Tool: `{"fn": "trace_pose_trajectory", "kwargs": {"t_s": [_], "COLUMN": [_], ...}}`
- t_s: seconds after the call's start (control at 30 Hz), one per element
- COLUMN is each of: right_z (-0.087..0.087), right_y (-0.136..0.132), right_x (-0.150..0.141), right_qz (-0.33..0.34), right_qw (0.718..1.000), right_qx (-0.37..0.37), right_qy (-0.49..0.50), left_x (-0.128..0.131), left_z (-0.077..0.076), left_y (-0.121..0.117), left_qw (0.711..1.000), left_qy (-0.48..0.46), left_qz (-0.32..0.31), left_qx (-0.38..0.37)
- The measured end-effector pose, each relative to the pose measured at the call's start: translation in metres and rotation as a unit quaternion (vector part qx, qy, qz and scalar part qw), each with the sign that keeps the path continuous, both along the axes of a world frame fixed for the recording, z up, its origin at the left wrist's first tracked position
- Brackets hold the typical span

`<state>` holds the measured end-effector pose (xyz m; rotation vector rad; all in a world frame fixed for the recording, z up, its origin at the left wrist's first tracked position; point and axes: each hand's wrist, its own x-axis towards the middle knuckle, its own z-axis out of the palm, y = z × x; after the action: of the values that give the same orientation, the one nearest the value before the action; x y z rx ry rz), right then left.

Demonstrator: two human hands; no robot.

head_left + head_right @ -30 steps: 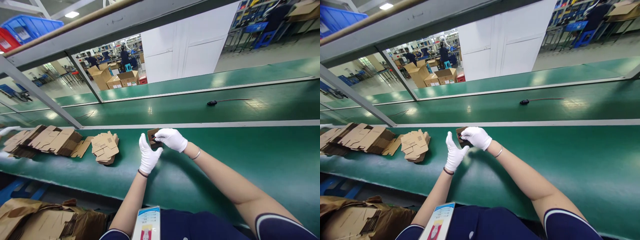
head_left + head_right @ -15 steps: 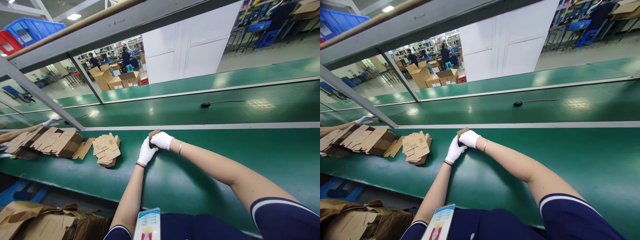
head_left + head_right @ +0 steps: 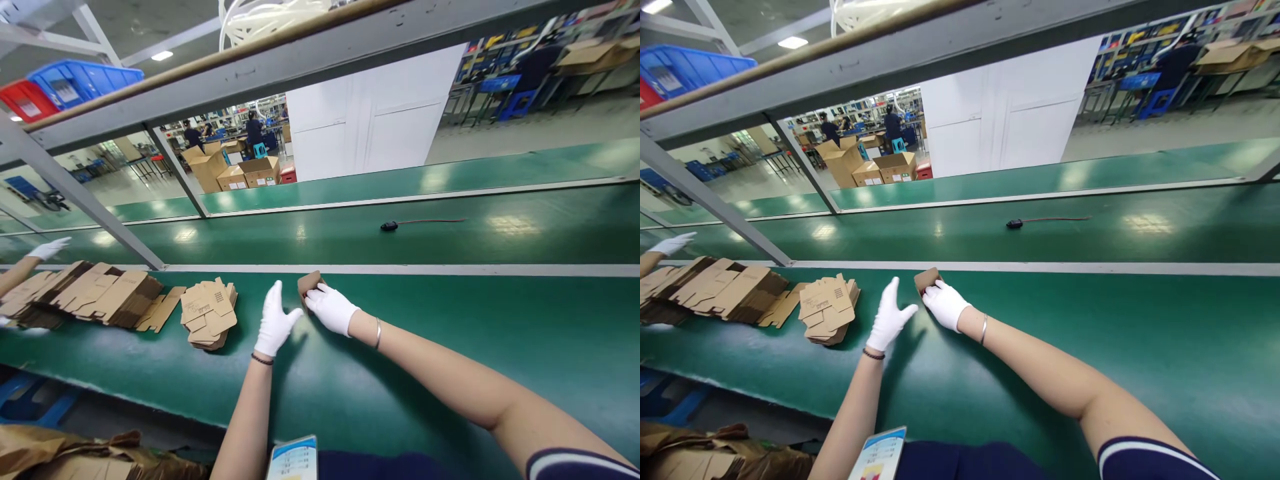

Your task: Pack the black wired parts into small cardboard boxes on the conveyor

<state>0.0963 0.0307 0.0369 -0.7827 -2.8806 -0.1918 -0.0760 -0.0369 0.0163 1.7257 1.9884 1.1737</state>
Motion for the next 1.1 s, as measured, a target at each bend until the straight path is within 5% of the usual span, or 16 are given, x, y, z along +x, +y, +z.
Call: {"fn": "trace_pose_trajectory", "kwargs": {"t_s": [0.1,0.17,0.23,0.4,0.57,0.73,0.9,1.0,1.1], "right_z": [-0.005,-0.005,-0.004,-0.002,-0.008,-0.010,0.004,0.013,0.016], "right_y": [0.036,0.072,0.110,0.154,0.115,0.046,-0.003,-0.008,-0.008], "right_x": [0.010,0.014,0.013,0.001,-0.001,-0.003,-0.021,-0.013,0.009], "right_qz": [-0.058,-0.095,-0.125,-0.155,-0.113,-0.033,-0.069,-0.131,-0.164], "right_qw": [0.997,0.994,0.990,0.982,0.980,0.955,0.844,0.786,0.787], "right_qx": [0.025,0.033,0.038,0.045,0.067,-0.033,-0.280,-0.332,-0.334], "right_qy": [0.032,0.045,0.061,0.095,0.148,0.294,0.452,0.505,0.492], "left_x": [-0.057,-0.098,-0.130,-0.158,-0.153,-0.118,-0.005,0.046,0.058], "left_z": [0.031,0.055,0.073,0.088,0.099,0.113,0.085,0.065,0.053], "left_y": [-0.010,-0.016,-0.019,-0.013,-0.017,-0.025,-0.020,-0.025,-0.027], "left_qw": [0.976,0.931,0.893,0.878,0.888,0.937,0.981,0.957,0.901], "left_qy": [0.100,0.117,0.095,0.044,0.031,-0.013,-0.123,-0.279,-0.403], "left_qz": [0.192,0.338,0.418,0.449,0.448,0.350,0.131,-0.022,-0.160], "left_qx": [-0.006,-0.073,-0.137,-0.163,-0.099,-0.004,0.073,0.068,0.000]}}
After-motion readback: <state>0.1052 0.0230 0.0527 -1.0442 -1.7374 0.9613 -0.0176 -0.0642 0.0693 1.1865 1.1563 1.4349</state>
